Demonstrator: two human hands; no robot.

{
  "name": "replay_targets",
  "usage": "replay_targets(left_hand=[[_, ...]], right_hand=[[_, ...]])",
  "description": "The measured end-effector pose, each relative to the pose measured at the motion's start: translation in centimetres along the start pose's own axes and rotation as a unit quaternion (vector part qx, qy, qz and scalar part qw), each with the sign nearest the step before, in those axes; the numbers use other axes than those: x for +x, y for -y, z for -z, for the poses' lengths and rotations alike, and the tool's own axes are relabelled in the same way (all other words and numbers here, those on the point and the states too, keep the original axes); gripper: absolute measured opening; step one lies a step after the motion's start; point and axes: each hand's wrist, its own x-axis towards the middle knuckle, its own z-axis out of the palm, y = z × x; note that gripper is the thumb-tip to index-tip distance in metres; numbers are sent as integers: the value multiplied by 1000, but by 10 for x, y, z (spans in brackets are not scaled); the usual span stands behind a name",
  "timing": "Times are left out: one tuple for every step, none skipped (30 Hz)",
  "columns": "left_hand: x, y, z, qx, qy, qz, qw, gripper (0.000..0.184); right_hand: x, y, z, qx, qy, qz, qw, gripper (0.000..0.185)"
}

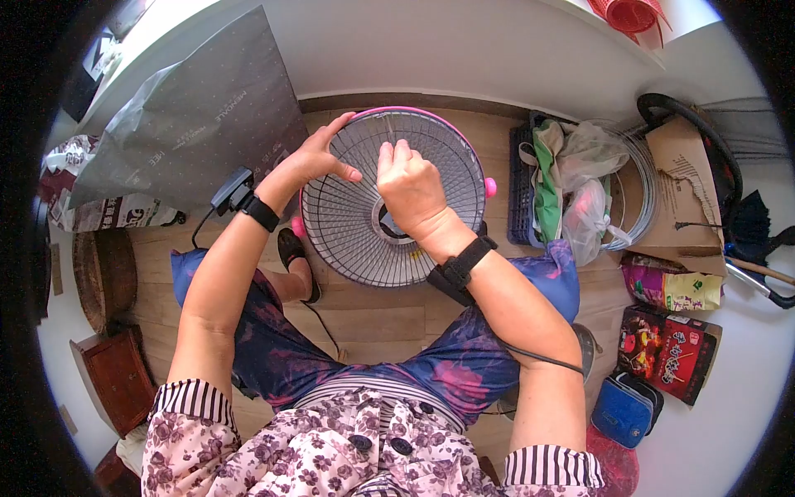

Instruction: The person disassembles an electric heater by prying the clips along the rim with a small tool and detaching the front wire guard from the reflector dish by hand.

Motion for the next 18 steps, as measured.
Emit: replay_targets(left_hand=[[0, 0, 0, -3, 1, -2, 1000, 120], [1, 1, 0, -6, 2, -5, 1000, 120], [1, 1, 0, -9, 1, -8, 1000, 120], [2, 1, 0, -11, 1, -10, 1000, 120], [2, 2, 0, -13, 0, -12, 1000, 120], [2, 2, 0, -15, 1, -8, 1000, 120], [2, 1, 0, -17, 2, -4, 1000, 119], [2, 1, 0, -19, 2, 1, 1000, 119], [2, 2, 0, -21, 1, -4, 1000, 119], [3, 2, -1, -23, 0, -8, 1000, 119], [3, 3, -1, -25, -1, -11, 1000, 118], [2, 2, 0, -23, 0, -8, 1000, 118], [1, 0, 0, -22, 1, -4, 1000, 118], [0, -1, 0, -21, 2, -1, 1000, 117], [-1, -1, 0, -25, 4, -2, 1000, 118], [0, -1, 0, -28, 6, -3, 1000, 118], [0, -1, 0, -31, 7, -4, 999, 118], [-1, -1, -1, -23, 9, -6, 1000, 118]], right_hand=[[-1, 0, -1, -10, -8, 7, 1000, 37], [-2, 0, -2, -19, -16, 13, 1000, 38], [-3, -1, -4, -8, -27, 5, 1000, 36], [-5, -2, -7, 3, -38, -3, 999, 35], [-6, -2, -8, 15, -48, -12, 999, 33], [-5, 0, -7, 52, -42, -58, 996, 32], [-3, 3, -4, 88, -36, -104, 990, 31], [-1, 5, -2, 124, -29, -149, 981, 30], [-1, 4, -3, 138, -24, -171, 975, 29], [0, 3, -4, 152, -17, -192, 969, 29], [0, 3, -5, 165, -11, -214, 963, 29], [2, 3, -1, 178, 8, -236, 955, 28], [5, 2, 6, 190, 28, -259, 947, 27], [7, 1, 10, 202, 48, -281, 937, 26], [7, 0, 10, 200, 44, -285, 936, 25], [7, -2, 8, 199, 40, -290, 935, 23], [7, -4, 7, 198, 36, -294, 934, 23], [8, -6, 8, 181, 36, -283, 941, 22]])
